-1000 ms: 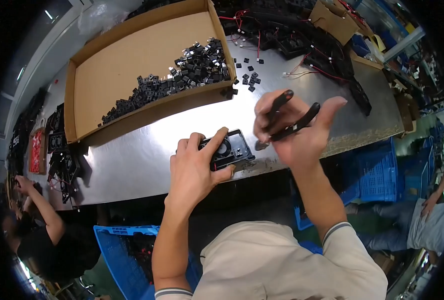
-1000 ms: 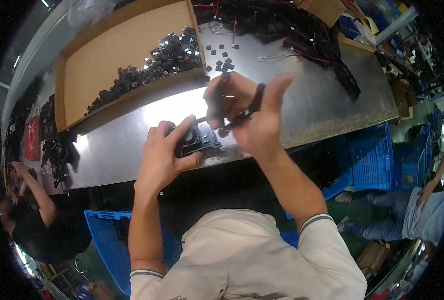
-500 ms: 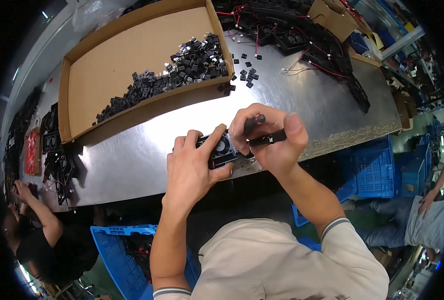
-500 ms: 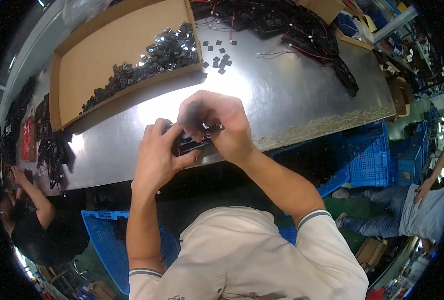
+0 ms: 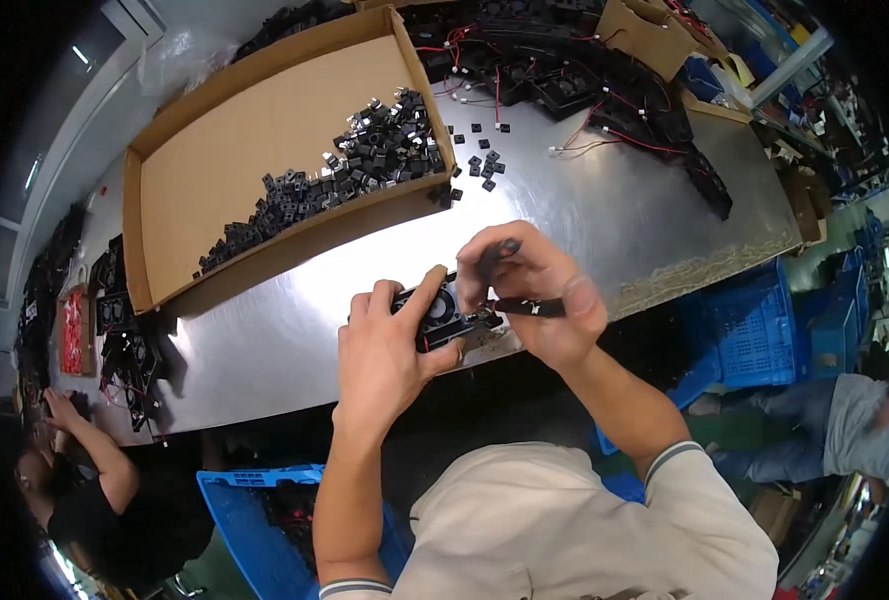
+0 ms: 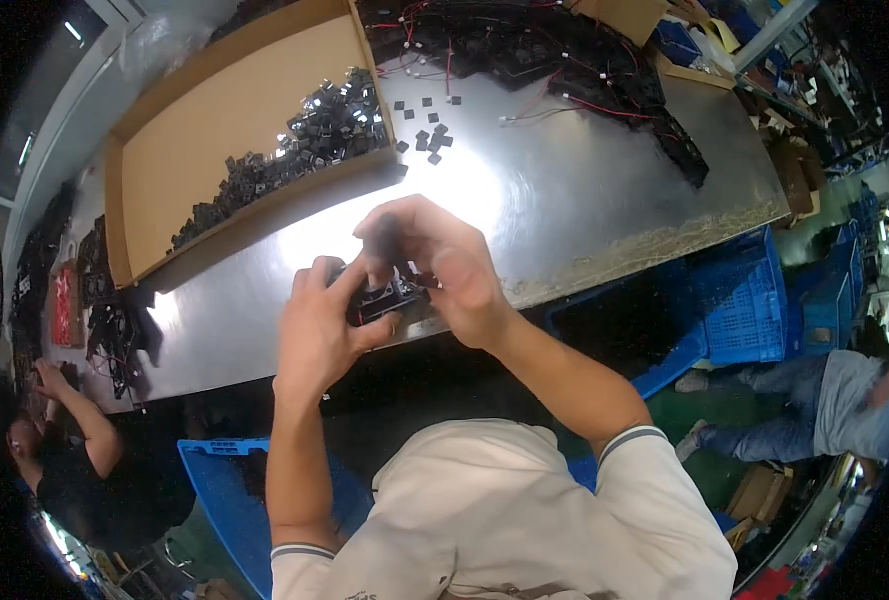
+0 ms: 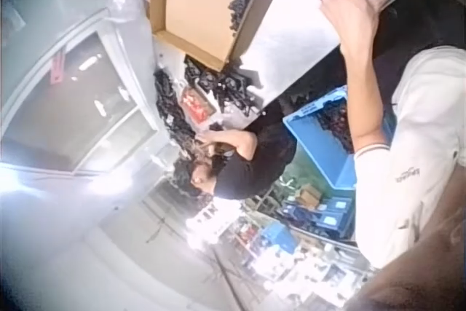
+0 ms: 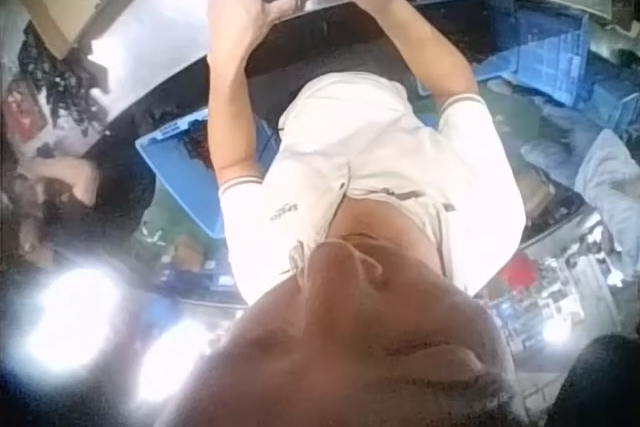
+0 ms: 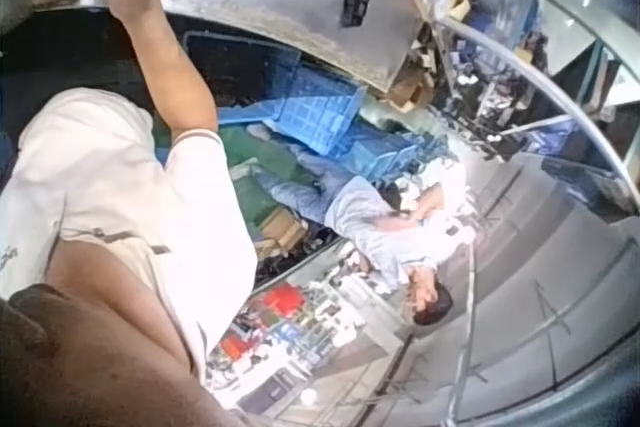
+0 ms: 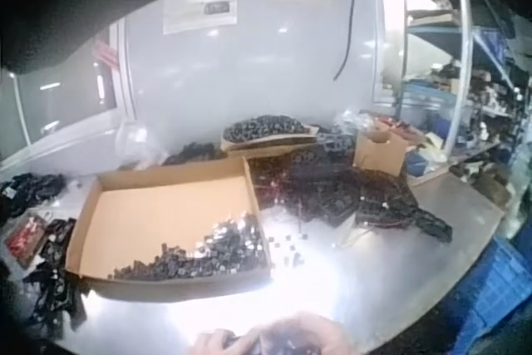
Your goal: Installing cooling fans and managing internal wiring within an electronic component housing using manual dexterity and pliers.
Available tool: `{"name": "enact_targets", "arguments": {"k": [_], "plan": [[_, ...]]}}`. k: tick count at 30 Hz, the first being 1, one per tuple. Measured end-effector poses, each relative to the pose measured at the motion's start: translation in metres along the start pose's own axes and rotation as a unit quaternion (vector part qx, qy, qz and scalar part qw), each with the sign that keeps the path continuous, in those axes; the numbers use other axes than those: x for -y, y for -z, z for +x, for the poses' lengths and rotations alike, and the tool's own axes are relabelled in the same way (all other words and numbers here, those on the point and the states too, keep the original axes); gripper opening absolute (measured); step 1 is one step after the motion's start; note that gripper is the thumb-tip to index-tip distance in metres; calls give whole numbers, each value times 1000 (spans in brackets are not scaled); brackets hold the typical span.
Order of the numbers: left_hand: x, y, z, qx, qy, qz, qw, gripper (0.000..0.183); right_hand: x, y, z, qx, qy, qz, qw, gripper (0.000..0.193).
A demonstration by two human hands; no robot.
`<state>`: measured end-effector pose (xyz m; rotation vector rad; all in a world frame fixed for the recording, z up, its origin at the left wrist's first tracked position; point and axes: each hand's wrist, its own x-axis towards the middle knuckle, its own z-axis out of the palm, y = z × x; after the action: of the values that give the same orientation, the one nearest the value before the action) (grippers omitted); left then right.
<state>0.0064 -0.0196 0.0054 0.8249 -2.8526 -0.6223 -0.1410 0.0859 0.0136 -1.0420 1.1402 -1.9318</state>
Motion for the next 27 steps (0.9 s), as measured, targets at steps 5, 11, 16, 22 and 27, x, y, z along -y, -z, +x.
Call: {"name": "enact_targets", "arguments": {"k": [5, 11, 16, 22, 27], "plan": [[-5, -4, -4, -17, 19, -11, 1000, 74, 8, 1, -8, -34, 0, 8, 999, 94], [-7, -2, -5, -16, 29, -19, 999, 75, -1, -1, -9, -46, 6, 12, 999, 93], [-6, -3, -4, -7, 37, -18, 999, 77, -3, -2, -9, -54, 8, -9, 998, 93], [-8, 0, -5, 0, 38, -15, 999, 77, -4, -3, -9, -62, 14, -3, 998, 93], [-8, -1, -5, 3, 39, -14, 999, 77, 0, -3, -9, -51, 14, -1, 999, 93]]}}
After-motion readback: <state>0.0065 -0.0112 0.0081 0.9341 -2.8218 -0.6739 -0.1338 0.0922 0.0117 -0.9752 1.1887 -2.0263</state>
